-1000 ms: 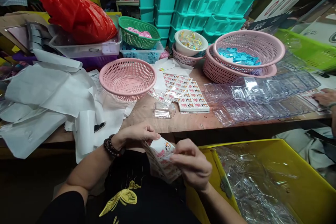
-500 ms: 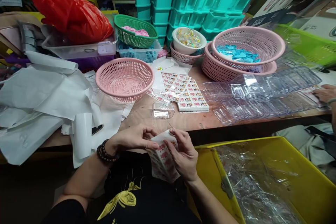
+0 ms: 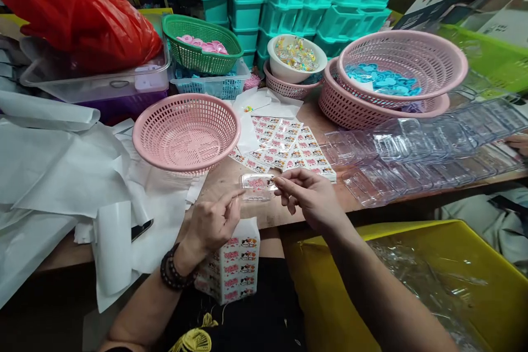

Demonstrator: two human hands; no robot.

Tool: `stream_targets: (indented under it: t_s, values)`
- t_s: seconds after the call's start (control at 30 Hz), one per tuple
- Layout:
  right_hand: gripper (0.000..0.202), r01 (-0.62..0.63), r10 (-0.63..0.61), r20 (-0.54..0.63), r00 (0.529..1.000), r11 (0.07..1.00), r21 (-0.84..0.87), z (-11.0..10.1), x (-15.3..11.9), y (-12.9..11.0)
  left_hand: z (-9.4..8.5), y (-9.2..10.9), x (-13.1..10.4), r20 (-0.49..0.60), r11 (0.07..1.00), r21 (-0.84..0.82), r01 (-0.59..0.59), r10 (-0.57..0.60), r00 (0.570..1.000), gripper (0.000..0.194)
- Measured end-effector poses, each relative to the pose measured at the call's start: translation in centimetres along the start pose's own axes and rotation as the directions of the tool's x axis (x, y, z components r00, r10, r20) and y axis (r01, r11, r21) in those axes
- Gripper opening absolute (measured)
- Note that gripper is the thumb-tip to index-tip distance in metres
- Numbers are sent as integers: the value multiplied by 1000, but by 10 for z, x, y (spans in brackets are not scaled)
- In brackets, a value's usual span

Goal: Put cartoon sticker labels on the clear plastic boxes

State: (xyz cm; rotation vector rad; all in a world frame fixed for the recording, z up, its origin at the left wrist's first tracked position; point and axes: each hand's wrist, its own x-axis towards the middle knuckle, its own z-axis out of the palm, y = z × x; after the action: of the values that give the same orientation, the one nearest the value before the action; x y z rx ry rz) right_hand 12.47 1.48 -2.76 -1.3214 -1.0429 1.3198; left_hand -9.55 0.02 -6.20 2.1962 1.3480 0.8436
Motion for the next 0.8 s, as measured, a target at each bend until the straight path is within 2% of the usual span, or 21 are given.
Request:
stream_targets:
  t_s: [0.07, 0.17, 0.3, 0.47, 0.8]
  values:
    - [47, -108, 108, -1, 994, 994, 26, 2, 17, 4, 9, 2, 7, 11, 985, 114, 129, -131, 991, 49]
    - [48, -185, 186, -30, 982, 982, 37, 5, 30, 11, 20, -2, 15, 64, 956, 227, 186, -205, 977, 62]
    - [48, -209, 212, -52, 976, 977, 48, 6, 33, 15, 31, -11, 21, 99, 957, 252, 144, -173, 980, 58]
    - [46, -213, 216, -62, 974, 976, 46, 5, 33, 18, 36, -15, 21, 68, 958, 267, 105, -127, 990, 49]
    - [46, -213, 213, -81, 974, 977, 8, 6, 33, 19, 41, -19, 20, 69, 963, 245, 110, -130, 989, 52]
